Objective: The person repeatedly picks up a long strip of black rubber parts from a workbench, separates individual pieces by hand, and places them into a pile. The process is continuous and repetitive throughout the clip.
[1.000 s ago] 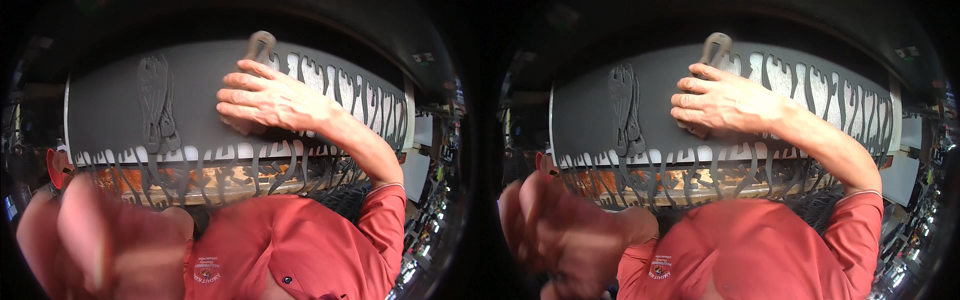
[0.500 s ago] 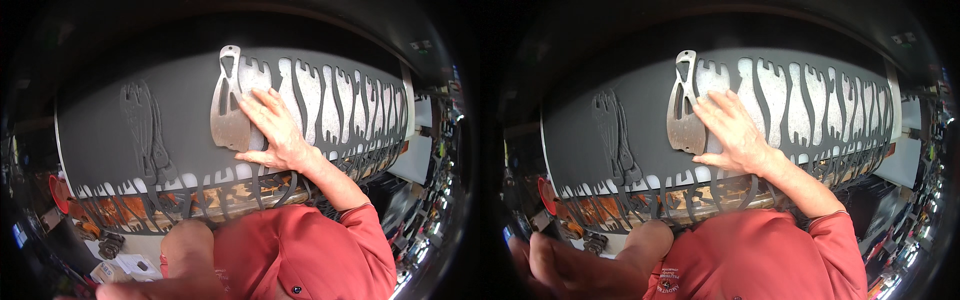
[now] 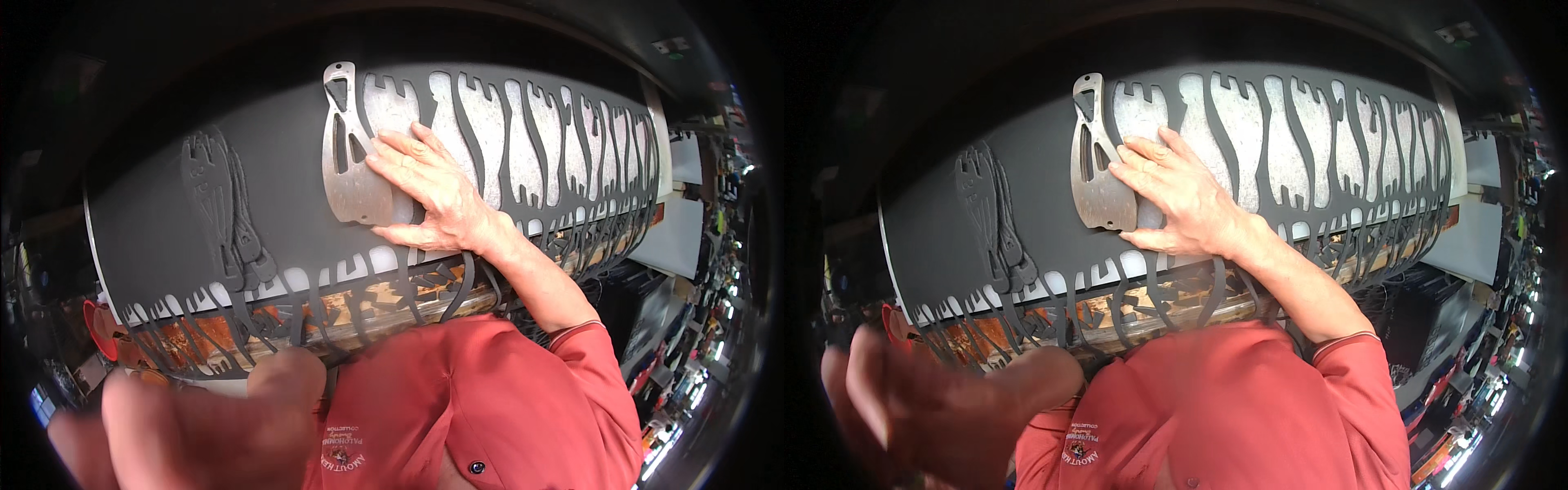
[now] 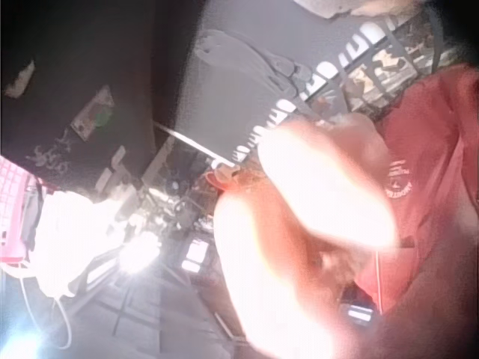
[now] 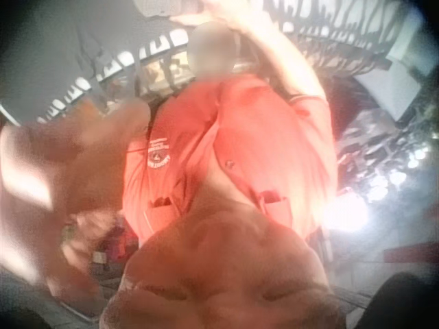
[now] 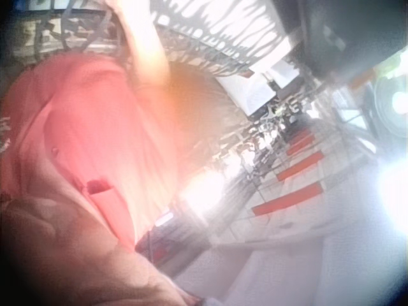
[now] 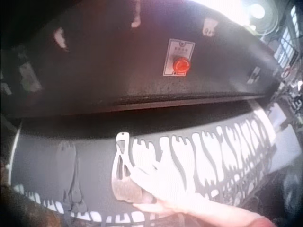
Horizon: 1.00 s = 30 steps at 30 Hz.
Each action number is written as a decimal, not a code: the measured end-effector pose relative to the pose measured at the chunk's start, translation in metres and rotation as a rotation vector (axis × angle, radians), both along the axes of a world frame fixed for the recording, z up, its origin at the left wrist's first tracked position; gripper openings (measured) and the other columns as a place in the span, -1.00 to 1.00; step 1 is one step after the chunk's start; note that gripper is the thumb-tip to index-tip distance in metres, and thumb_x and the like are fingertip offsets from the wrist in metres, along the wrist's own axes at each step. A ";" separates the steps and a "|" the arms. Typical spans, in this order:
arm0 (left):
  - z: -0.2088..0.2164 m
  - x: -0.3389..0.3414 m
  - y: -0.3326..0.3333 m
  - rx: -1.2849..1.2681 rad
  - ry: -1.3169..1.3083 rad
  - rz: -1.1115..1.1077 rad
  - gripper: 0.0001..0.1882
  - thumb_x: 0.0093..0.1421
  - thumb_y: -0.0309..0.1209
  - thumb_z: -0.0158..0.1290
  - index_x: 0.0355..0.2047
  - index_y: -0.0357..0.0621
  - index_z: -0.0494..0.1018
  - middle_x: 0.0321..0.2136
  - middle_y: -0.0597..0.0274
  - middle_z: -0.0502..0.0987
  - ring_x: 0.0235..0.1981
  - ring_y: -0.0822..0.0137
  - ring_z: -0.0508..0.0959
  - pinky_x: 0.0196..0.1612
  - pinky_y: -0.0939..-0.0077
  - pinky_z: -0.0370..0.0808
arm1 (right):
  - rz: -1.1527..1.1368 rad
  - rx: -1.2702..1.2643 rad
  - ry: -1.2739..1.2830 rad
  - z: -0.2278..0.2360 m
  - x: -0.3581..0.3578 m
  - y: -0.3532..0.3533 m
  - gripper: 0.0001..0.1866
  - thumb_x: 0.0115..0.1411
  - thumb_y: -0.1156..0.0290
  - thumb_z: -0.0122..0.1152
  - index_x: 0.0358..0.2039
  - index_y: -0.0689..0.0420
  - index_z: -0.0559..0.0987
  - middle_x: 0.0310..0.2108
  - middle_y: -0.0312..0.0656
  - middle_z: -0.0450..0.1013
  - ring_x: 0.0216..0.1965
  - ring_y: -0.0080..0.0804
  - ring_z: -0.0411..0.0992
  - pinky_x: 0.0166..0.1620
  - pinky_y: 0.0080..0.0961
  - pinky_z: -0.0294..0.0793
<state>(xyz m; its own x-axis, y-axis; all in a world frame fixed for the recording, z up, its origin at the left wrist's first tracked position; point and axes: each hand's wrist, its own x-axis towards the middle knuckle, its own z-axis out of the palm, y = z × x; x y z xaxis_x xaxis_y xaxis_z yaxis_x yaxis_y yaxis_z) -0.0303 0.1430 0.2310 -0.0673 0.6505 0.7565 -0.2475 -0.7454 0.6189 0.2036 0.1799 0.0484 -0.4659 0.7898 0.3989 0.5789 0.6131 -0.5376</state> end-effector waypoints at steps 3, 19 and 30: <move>-0.031 -0.009 0.012 -0.232 0.278 0.153 -0.57 0.35 -0.45 0.15 0.18 -0.40 0.57 0.06 -0.15 0.66 0.18 0.10 0.60 0.30 0.21 0.49 | -0.008 0.062 0.008 -0.001 -0.002 0.001 -0.10 -0.05 0.17 0.69 0.29 0.22 0.54 0.24 0.11 0.54 0.38 0.07 0.42 0.50 0.23 0.20; -0.183 -0.001 0.013 -0.408 0.723 0.313 -0.56 0.27 -0.65 0.22 0.18 -0.34 0.59 0.20 -0.11 0.62 0.15 0.02 0.63 0.25 0.21 0.55 | 0.033 0.141 0.046 -0.003 -0.003 -0.006 -0.12 -0.03 0.19 0.72 0.27 0.26 0.55 0.23 0.23 0.52 0.29 0.21 0.48 0.38 0.06 0.42; -0.179 -0.016 -0.120 -0.505 0.713 0.180 -0.94 0.22 -0.64 0.26 -0.31 -0.26 0.63 -0.33 0.12 0.72 -0.30 0.14 0.70 -0.09 0.27 0.58 | -0.180 0.141 0.135 -0.013 0.006 -0.085 -0.47 0.08 0.48 0.55 0.08 0.28 0.63 -0.05 0.00 0.64 0.06 0.05 0.59 0.16 -0.08 0.57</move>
<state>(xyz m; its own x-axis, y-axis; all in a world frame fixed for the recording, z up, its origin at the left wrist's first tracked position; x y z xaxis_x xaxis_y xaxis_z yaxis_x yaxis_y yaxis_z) -0.0463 0.0226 0.0518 0.1765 0.9426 0.2836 0.4162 -0.3325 0.8463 0.2092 0.0948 0.0358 -0.2576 0.7875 0.5599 0.6143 0.5808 -0.5342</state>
